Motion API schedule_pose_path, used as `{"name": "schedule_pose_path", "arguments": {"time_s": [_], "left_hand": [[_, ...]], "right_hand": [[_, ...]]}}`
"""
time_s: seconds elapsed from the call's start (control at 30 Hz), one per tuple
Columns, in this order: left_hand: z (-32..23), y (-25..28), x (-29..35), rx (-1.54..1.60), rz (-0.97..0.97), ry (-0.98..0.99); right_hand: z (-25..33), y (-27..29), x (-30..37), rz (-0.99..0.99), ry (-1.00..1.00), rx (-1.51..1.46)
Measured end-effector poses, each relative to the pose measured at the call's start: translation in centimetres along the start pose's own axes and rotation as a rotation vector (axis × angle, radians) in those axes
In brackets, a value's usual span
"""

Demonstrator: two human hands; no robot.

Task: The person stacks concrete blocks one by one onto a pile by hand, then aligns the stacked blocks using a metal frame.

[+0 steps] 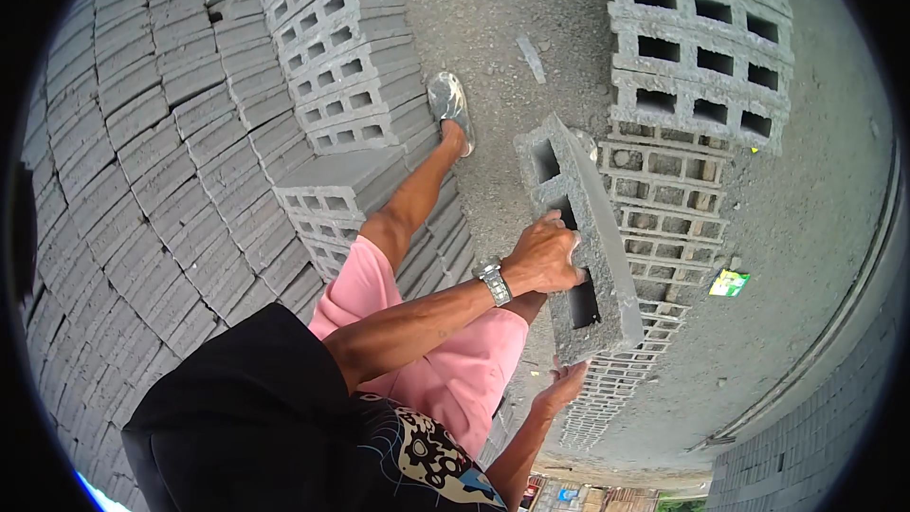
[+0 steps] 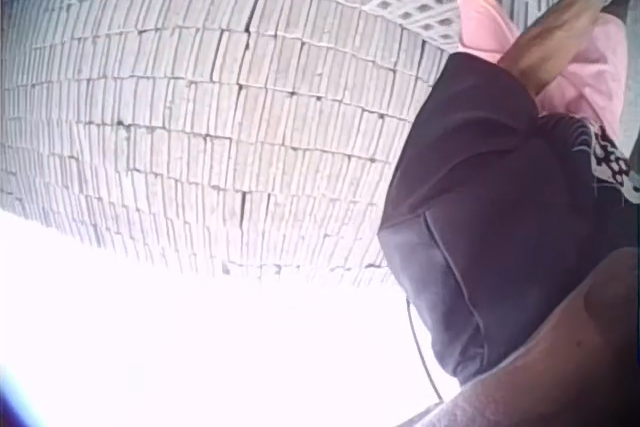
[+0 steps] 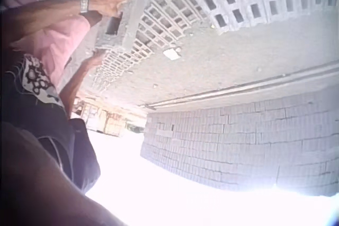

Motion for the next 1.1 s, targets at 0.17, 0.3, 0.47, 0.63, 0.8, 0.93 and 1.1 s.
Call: {"name": "schedule_pose_path", "arguments": {"time_s": [0.17,0.3,0.47,0.63,0.8,0.93,1.1], "left_hand": [[10.8,11.5,3.7,0.319,-0.420,0.161],[19.5,19.0,7.0,0.325,-0.725,0.302],[31.2,25.1,11.6,0.364,-0.967,0.504],[41.5,27.4,14.9,0.416,-0.894,0.738],[49.8,25.2,15.4,0.346,-0.962,0.862],[52.4,23.2,14.4,0.363,-0.973,0.860],[52.8,22.4,14.0,0.353,-1.028,0.813]], "right_hand": [[19.0,-15.0,4.2,0.468,0.503,0.060],[24.7,-30.4,11.8,0.829,0.819,0.506],[21.6,-45.0,17.5,0.791,0.864,0.816],[14.9,-54.6,23.1,0.979,0.537,0.821],[9.1,-59.9,24.3,1.080,1.012,0.588],[7.3,-60.9,24.2,1.048,1.148,0.731],[6.6,-61.0,23.8,1.040,1.147,0.693]]}}
Point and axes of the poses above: each hand's wrist, its own x-axis away from the middle knuckle, its own y-axis out of the back of the hand, z = x × y, the point moved 6 cm from there along -x, towards the middle knuckle, and after that the axes turned 13 degrees about y, right-handed, at the moved point
